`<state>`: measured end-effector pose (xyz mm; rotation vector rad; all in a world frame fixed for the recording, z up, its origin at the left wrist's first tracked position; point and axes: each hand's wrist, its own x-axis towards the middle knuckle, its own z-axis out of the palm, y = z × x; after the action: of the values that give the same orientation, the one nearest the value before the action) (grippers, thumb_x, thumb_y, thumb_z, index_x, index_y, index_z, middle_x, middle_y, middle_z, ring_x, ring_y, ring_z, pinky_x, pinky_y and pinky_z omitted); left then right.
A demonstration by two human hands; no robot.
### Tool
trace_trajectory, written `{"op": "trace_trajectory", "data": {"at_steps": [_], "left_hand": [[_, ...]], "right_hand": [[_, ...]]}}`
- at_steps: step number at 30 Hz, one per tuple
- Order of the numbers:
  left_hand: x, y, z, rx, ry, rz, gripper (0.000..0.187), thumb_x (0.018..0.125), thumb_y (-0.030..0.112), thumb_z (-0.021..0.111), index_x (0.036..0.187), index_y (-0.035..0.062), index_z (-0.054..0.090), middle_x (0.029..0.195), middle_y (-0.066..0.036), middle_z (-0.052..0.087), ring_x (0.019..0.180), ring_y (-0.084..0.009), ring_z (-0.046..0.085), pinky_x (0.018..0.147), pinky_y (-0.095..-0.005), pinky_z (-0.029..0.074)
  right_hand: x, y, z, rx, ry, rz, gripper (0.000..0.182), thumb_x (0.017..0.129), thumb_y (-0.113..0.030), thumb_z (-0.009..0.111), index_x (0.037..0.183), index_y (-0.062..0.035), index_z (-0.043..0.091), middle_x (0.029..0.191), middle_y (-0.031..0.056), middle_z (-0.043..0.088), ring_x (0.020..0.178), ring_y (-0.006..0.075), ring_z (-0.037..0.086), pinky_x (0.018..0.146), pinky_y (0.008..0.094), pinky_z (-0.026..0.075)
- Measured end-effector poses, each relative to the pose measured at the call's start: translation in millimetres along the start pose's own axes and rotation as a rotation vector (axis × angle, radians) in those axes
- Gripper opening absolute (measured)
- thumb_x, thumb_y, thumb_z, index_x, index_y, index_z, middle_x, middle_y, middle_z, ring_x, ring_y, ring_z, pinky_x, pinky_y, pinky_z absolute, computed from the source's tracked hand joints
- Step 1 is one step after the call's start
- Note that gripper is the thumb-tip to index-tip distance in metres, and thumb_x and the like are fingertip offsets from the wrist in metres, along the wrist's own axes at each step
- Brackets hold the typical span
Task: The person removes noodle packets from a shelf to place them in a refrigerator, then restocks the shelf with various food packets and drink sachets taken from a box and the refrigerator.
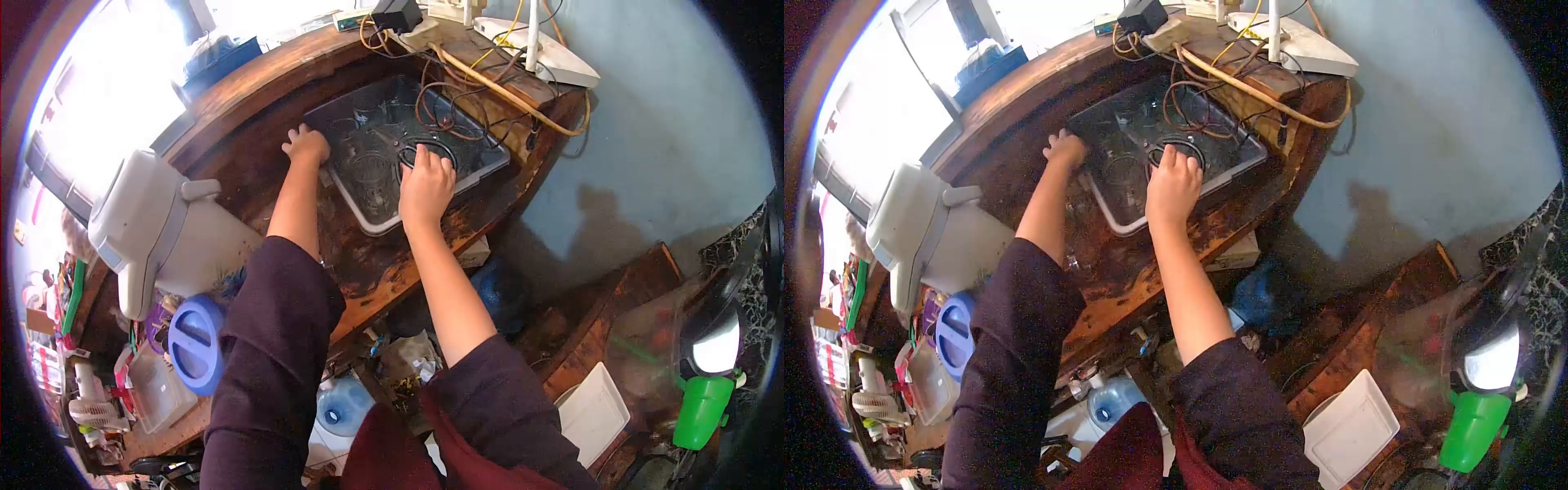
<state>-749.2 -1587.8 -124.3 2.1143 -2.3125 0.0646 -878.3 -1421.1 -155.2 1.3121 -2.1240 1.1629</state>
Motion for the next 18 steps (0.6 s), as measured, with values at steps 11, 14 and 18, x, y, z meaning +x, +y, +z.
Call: {"op": "trace_trajectory", "data": {"at_steps": [11, 14, 18], "left_hand": [[26.1, 19.6, 7.2, 0.1, -0.123, -0.126, 0.042, 0.079, 0.027, 0.051, 0.121, 0.0209, 0.049, 0.14, 0.002, 0.022, 0.129, -0.0256, 0.018, 0.099, -0.0612, 0.012], [37.2, 18.3, 16.4, 0.048, -0.079, -0.137, 0.042, 0.08, 0.029, 0.051, 0.121, 0.0207, 0.049, 0.14, 0.002, 0.022, 0.13, -0.0263, 0.017, 0.099, -0.0617, 0.009], [48.3, 13.3, 22.2, 0.147, -0.092, -0.094, 0.044, 0.081, 0.032, 0.05, 0.123, 0.0202, 0.048, 0.141, 0.001, 0.022, 0.13, -0.0267, 0.017, 0.099, -0.0625, 0.006]], "right_hand": [[1.9, 1.0, 1.3, 0.018, -0.051, -0.014, 0.04, 0.066, -0.013, 0.068, 0.101, -0.0021, 0.053, 0.085, 0.0084, 0.057, 0.085, 0.0249, 0.051, 0.078, 0.0355, 0.04], [1.7, 1.5, 2.3, 0.015, -0.069, -0.021, 0.04, 0.066, -0.013, 0.068, 0.101, -0.0019, 0.053, 0.086, 0.0085, 0.058, 0.086, 0.0249, 0.051, 0.078, 0.0353, 0.04], [2.6, 1.3, 0.9, 0.015, -0.084, -0.023, 0.041, 0.066, -0.013, 0.069, 0.102, -0.0017, 0.053, 0.087, 0.0086, 0.058, 0.086, 0.0248, 0.051, 0.078, 0.0352, 0.04]]}}
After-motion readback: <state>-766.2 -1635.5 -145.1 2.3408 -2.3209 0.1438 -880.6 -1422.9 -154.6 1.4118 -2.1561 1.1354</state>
